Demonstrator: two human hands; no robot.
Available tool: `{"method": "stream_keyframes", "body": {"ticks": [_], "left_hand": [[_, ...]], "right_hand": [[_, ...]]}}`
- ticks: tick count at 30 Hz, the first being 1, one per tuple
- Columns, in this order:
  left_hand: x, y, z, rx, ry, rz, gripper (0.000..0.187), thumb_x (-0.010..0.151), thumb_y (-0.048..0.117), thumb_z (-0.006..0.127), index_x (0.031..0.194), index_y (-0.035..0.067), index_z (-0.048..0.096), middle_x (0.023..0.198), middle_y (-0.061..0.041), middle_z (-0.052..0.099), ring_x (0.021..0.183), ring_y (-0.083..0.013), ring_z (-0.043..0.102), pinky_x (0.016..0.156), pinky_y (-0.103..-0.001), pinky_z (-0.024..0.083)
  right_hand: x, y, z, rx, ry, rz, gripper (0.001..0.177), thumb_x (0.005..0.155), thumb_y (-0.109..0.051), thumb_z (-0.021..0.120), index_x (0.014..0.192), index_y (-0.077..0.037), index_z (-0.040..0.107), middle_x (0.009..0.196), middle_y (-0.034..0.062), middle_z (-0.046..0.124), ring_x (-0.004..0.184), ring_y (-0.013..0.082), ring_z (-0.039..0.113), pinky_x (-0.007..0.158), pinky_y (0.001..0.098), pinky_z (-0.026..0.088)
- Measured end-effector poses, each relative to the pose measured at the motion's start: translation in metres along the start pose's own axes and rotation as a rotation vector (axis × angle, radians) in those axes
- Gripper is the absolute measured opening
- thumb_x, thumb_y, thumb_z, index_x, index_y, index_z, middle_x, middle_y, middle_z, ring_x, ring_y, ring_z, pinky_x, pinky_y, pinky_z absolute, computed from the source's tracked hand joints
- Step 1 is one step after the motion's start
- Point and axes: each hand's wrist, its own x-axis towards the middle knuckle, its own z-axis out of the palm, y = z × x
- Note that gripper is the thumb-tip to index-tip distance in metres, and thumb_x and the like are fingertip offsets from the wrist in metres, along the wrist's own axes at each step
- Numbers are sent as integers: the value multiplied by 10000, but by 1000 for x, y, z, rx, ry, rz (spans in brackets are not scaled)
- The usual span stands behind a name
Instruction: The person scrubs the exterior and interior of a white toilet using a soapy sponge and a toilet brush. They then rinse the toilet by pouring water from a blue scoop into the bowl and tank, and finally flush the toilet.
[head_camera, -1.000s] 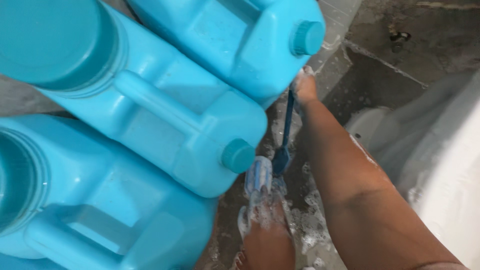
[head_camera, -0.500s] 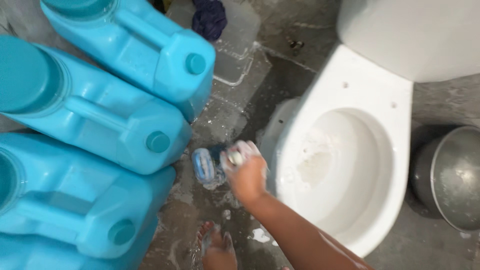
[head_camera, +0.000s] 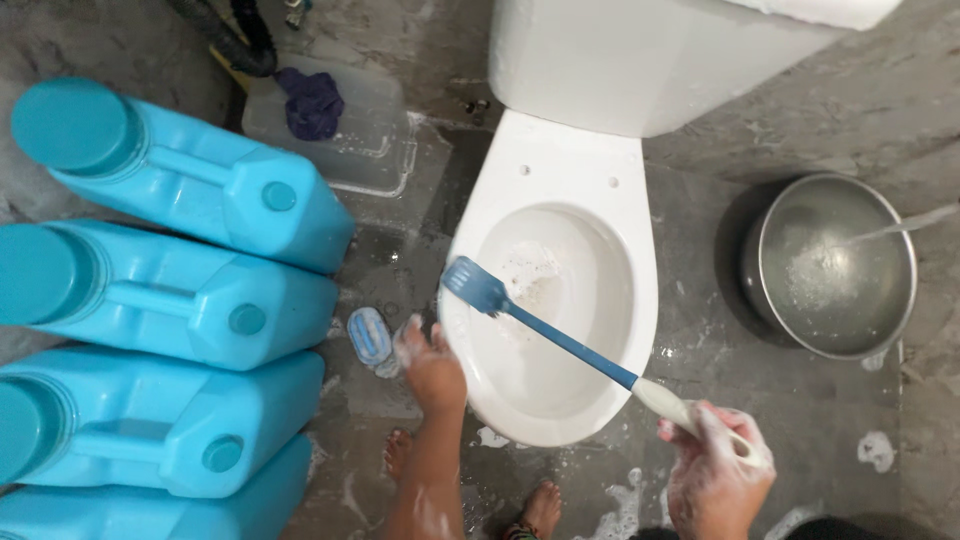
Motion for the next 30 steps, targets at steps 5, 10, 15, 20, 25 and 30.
{"method": "stream_keyframes", "body": {"ticks": [5,10,15,20,25,30], "left_hand": [[12,21,36,152,-174,278,579,1002,249,543,1546,132,384,1593,-170,381,1304,-412,513,1019,-491,465],[16,15,57,405,-66,318,650,1004,309,524,1596,219,272,1628,-109,317,1388,-343,484,1002,-502,458],[13,22,58,464,-85,213,686,1009,368,559,1616,269,255,1627,-91,326,1363,-318,521,1020,-475,481],[14,24,52,282,-87,227,783,902,276,685,1607,259,344,1590,-175,396,1341,-389,533,1045,-440,506],[12,15,57,294,-20,344,702,888,216,704,1548,218,464,1599,-196,406,1356,-387,524,1065,-447,492],[14,12,58,363,-36,358,653,904,227,665,1530,184,484,1620,-145,390,1402,-353,492,1079,-491,457]], "right_hand": [[16,47,-50,37,251,311,187,999,-33,658,895,-3,505,914,136,615,720,239,651,671,360,605],[2,74,-90,7,428,568,223,991,-102,669,878,-19,496,937,139,610,767,237,668,714,331,606],[7,86,-88,-238,197,673,160,943,-72,695,967,41,584,973,159,649,784,221,657,693,311,589],[31,90,-62,-861,-332,926,280,950,-87,653,1221,-23,631,1002,167,746,752,234,661,634,331,556],[44,96,-24,-1354,-871,449,554,908,-27,482,1459,-76,480,1083,182,755,834,246,785,745,363,610],[35,88,29,-1790,-814,488,441,1067,-449,430,1366,-134,507,1151,220,720,1094,403,681,975,503,502]]}}
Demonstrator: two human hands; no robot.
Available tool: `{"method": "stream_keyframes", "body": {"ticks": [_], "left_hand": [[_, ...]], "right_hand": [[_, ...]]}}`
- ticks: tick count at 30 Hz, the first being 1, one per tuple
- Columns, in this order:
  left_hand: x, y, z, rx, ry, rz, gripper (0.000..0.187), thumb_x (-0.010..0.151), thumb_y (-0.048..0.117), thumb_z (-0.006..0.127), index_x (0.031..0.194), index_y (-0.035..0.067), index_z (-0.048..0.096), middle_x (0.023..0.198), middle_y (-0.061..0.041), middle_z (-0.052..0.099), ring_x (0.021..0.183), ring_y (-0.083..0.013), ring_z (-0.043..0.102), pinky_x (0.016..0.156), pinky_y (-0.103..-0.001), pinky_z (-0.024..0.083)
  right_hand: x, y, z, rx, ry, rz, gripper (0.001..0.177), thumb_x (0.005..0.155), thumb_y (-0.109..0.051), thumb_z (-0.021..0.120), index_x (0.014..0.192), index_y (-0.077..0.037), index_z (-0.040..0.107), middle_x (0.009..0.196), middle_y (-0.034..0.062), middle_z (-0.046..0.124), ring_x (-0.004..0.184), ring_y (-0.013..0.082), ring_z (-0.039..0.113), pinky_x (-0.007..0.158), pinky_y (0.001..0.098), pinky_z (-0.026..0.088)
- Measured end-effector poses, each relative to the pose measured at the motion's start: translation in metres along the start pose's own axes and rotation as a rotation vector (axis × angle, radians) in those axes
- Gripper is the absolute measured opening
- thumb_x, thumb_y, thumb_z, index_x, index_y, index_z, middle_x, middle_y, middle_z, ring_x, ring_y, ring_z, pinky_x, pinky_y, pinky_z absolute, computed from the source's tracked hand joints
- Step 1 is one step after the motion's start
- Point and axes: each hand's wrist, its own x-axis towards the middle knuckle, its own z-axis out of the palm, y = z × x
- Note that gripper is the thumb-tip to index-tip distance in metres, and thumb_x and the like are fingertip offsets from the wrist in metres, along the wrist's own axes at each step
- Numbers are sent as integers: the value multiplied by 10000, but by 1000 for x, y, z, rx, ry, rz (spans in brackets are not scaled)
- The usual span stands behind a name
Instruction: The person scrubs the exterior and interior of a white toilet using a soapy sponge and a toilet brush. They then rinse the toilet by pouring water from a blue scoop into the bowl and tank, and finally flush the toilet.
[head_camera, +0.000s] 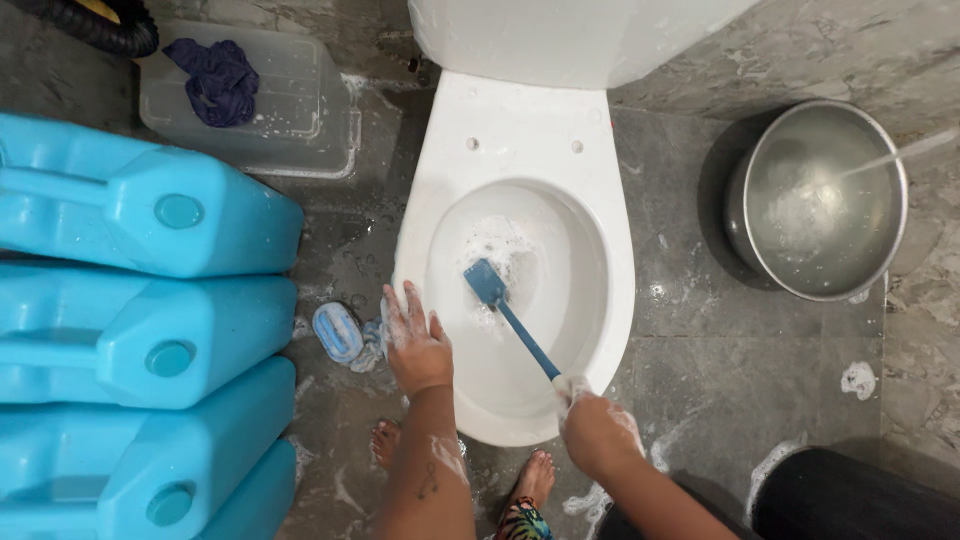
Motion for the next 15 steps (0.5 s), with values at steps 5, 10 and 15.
{"method": "stream_keyframes", "body": {"ticks": [5,10,15], "left_hand": [[1,-1,0,51,122,131,499,992,239,604,1478,137,554,1612,-77,439,1454,-316,474,1161,-549,385],[4,-1,-1,16,88,136,429,1031,225,559,1444,113,591,1595,-46,481,1453,-301,474,1170,-538,369],[8,0,-5,58,82,158,407,1039,233,543,1428,128,602,1578,-16,497,1455,-272,474,1182,-534,365]], "right_hand": [[-30,20,-4,-23,-8,44,397,998,-469,481,1264,-188,570,1138,129,751,1093,341,715,964,477,545],[-36,65,38,-75,-93,167,500,1056,-483,418,1521,-304,374,1263,82,692,1095,251,739,956,401,586],[-9,57,73,88,-21,-42,482,993,-340,552,1471,-377,508,1176,92,744,1020,238,757,884,369,588]]}}
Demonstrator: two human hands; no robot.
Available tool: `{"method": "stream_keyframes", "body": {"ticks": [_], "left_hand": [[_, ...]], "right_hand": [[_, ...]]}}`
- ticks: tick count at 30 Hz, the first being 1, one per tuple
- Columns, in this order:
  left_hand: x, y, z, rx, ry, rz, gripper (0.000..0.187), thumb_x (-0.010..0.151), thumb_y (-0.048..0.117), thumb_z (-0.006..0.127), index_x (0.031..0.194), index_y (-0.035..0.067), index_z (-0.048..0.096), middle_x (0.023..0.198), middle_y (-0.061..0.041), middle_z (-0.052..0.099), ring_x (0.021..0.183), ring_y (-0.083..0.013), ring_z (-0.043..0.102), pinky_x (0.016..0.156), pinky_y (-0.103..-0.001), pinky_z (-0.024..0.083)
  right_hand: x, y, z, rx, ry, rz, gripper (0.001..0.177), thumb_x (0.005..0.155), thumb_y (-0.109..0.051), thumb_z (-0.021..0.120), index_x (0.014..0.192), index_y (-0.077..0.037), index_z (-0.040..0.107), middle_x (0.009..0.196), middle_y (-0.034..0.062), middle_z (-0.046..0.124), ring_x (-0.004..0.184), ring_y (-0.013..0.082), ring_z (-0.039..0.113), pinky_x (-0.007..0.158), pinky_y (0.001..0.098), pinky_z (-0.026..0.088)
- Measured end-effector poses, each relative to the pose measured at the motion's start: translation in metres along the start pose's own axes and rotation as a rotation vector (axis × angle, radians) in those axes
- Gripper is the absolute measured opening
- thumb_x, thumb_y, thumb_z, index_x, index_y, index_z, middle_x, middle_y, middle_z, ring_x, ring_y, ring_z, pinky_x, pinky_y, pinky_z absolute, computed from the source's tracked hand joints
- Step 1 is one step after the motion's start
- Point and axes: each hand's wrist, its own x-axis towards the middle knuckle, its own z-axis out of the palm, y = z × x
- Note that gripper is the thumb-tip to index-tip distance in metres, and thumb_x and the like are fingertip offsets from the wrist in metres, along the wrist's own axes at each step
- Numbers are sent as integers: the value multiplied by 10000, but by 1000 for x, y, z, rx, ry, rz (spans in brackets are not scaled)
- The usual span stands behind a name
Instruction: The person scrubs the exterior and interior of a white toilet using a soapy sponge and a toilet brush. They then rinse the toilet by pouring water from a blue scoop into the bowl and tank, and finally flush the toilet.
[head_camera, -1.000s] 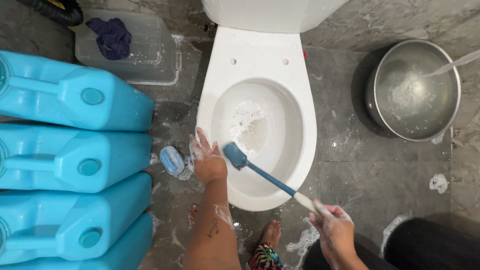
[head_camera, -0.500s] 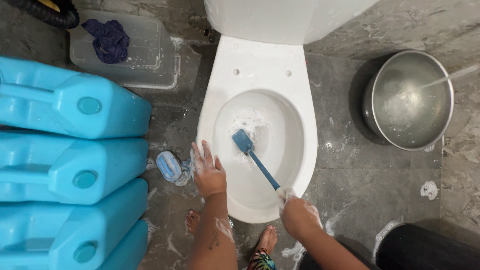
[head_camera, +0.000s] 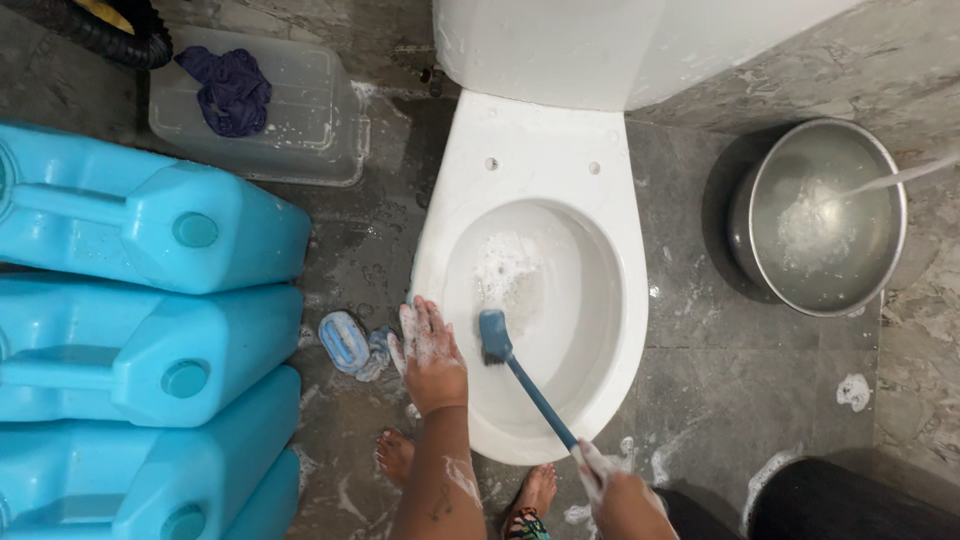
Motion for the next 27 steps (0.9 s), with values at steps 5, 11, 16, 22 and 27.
{"method": "stream_keyframes", "body": {"ticks": [5,11,16,22,27], "left_hand": [[-3,1,0,2,-17,1,403,1038,216,546,1427,123,598,1581,-23,494,1460,-276,463,1182,-533,366],[0,-1,-1,-22,-13,24,414,1019,184,556,1421,89,587,1572,-53,496,1451,-307,465,1163,-531,387],[6,1,-1,-57,-20,21,414,1027,171,550,1426,65,584,1575,-70,497,1447,-310,475,1145,-523,407],[6,0,-2,-47,16,35,392,1043,162,546,1421,73,598,1572,-65,498,1443,-305,482,1148,-520,420],[6,3,-3,-72,12,34,394,1041,161,539,1421,73,595,1567,-71,510,1436,-324,493,1136,-511,433]], "right_hand": [[88,-65,-6,-187,179,-350,493,978,-224,539,1433,-34,541,919,267,683,656,283,663,565,395,519],[71,-81,-8,248,-26,116,517,1105,-422,508,1177,44,721,780,219,735,672,312,741,643,441,598],[-19,-42,-1,80,-10,62,469,972,-417,542,1433,-330,551,994,225,745,980,364,745,908,476,566],[43,-102,-35,70,-33,58,399,1071,-368,432,1424,-232,557,887,198,737,774,330,749,766,474,591],[110,-139,-93,47,8,92,421,1077,-355,368,1369,-146,590,1029,184,717,893,278,750,805,456,609]]}}
